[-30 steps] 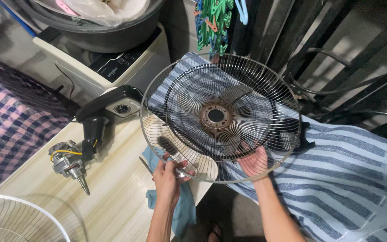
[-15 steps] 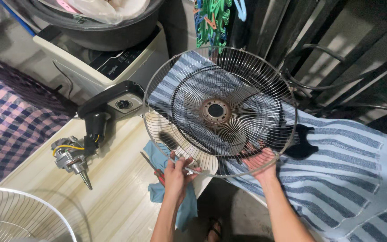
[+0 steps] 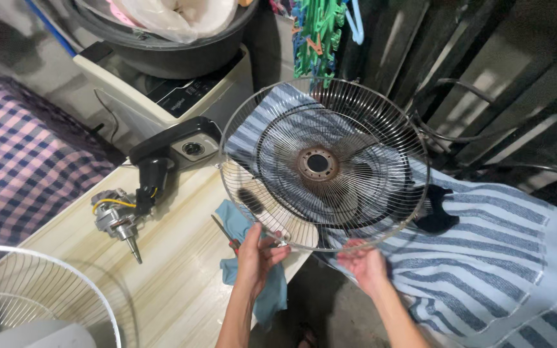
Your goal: The person disassembles a table fan by removing the front grille, fan blades, and rear grille, then uses a screwdriver to remove the motor housing cover. The components are placed on the table.
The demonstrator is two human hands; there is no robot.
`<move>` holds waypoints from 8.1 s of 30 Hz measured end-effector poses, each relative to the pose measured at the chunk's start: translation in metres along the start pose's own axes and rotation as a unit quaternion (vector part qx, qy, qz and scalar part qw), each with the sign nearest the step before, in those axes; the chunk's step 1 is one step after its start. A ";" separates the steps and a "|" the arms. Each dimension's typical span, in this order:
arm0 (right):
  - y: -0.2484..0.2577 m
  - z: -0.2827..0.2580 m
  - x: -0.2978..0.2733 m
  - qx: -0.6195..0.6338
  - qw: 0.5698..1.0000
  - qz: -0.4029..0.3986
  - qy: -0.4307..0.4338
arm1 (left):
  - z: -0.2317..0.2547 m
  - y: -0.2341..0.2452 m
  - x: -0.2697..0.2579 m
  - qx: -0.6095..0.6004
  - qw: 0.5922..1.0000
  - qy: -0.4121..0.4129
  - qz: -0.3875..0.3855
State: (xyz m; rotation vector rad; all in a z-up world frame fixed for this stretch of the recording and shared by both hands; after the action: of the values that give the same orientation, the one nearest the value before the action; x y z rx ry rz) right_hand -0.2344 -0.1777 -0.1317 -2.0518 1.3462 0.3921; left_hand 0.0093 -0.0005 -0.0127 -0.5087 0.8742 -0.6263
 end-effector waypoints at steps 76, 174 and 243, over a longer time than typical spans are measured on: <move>-0.372 0.124 -0.163 -0.315 0.789 -0.438 0.294 | 0.094 0.184 -0.198 0.068 0.887 -0.348 0.296; -0.646 0.218 -0.313 -0.590 0.451 -0.631 0.225 | 0.295 0.236 -0.462 0.757 0.508 -0.164 0.378; -0.642 0.233 -0.305 -0.589 0.437 -0.593 0.331 | 0.281 0.226 -0.408 0.841 0.389 -0.121 0.356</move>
State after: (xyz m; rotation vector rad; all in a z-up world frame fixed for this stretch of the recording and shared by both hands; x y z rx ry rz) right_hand 0.2335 0.3608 0.0913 -3.8332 -0.9566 -0.3581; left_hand 0.1083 0.4835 0.2166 1.6041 -0.2303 -0.3086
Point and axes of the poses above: each hand's wrist, its own x-axis towards the middle knuckle, its own y-axis out of the back of the hand, z = x × y, the point moved 2 cm from there along x, towards the middle knuckle, and after that the axes turned 13 degrees about -x, right-handed, at the moved point
